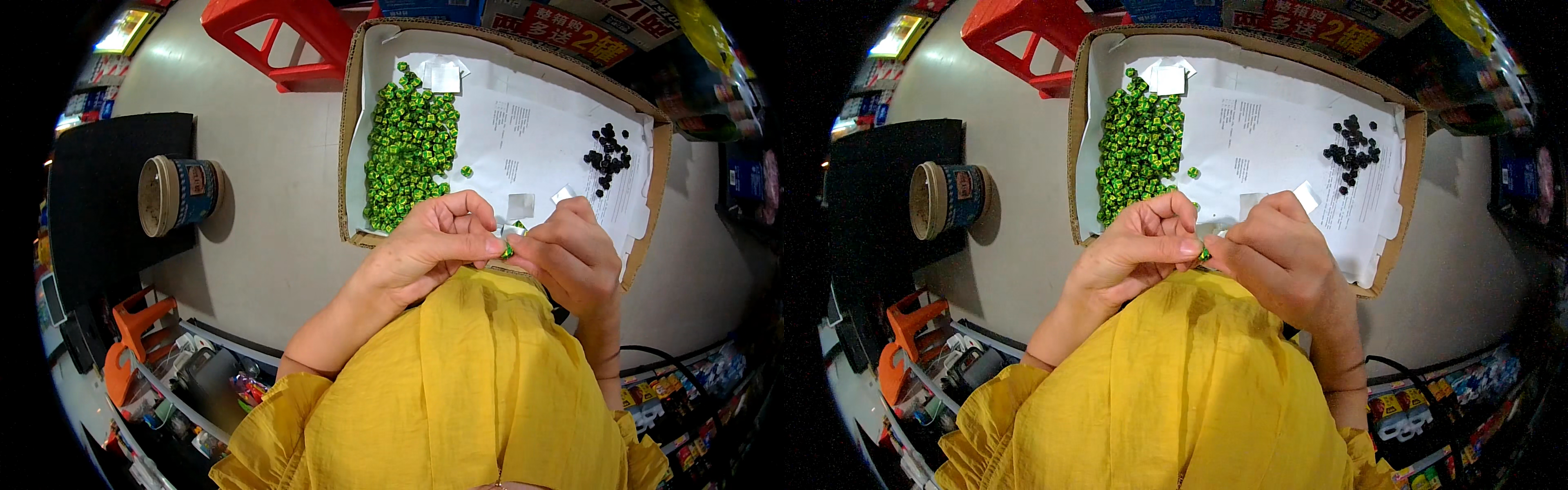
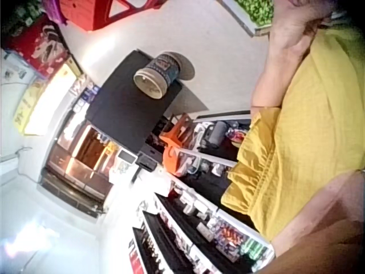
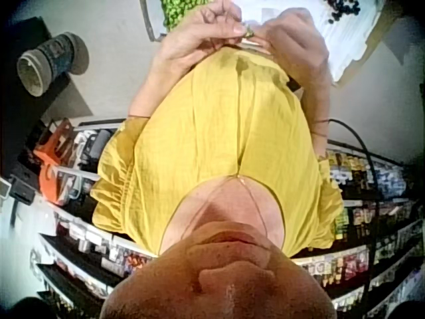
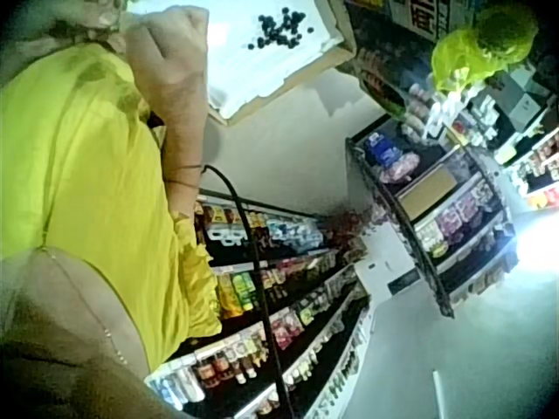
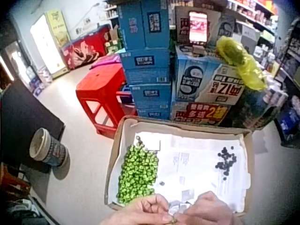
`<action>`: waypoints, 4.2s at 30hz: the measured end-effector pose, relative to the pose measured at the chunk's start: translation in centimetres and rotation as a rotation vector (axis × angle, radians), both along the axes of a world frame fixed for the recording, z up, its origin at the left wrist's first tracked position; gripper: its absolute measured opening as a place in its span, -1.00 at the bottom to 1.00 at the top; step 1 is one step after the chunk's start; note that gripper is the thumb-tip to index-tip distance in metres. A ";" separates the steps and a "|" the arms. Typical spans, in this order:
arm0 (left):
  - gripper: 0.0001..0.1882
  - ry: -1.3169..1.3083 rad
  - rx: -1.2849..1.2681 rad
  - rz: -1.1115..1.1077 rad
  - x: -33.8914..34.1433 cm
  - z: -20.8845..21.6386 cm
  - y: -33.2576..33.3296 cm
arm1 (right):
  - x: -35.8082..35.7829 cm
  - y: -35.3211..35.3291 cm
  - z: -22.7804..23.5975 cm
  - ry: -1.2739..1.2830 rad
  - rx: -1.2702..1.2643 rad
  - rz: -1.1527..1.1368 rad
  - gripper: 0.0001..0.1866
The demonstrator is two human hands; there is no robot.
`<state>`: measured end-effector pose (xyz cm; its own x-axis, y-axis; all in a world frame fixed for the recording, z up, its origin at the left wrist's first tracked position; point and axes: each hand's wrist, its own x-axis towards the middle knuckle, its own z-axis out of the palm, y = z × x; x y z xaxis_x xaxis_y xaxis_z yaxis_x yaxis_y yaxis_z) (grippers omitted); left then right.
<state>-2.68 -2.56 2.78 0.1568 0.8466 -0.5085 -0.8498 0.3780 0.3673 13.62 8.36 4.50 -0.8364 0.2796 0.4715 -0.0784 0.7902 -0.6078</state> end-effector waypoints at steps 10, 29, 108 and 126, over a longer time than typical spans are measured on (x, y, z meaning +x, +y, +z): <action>-0.81 0.364 0.122 0.062 0.4 0.1 -0.2 | -0.2 -1.3 0.1 -0.133 -0.219 -0.074 -0.78; -0.66 0.785 0.312 0.184 1.7 1.2 -0.8 | -0.1 -1.7 0.2 0.065 -0.292 -0.250 -0.75; -0.78 0.538 0.220 0.052 2.4 -3.1 3.3 | 1.6 -0.7 -4.0 -0.001 -0.645 -0.309 -0.76; -0.65 0.515 0.195 0.164 1.1 -1.1 2.1 | 0.6 -1.2 -2.5 -0.067 -0.498 -0.296 -0.77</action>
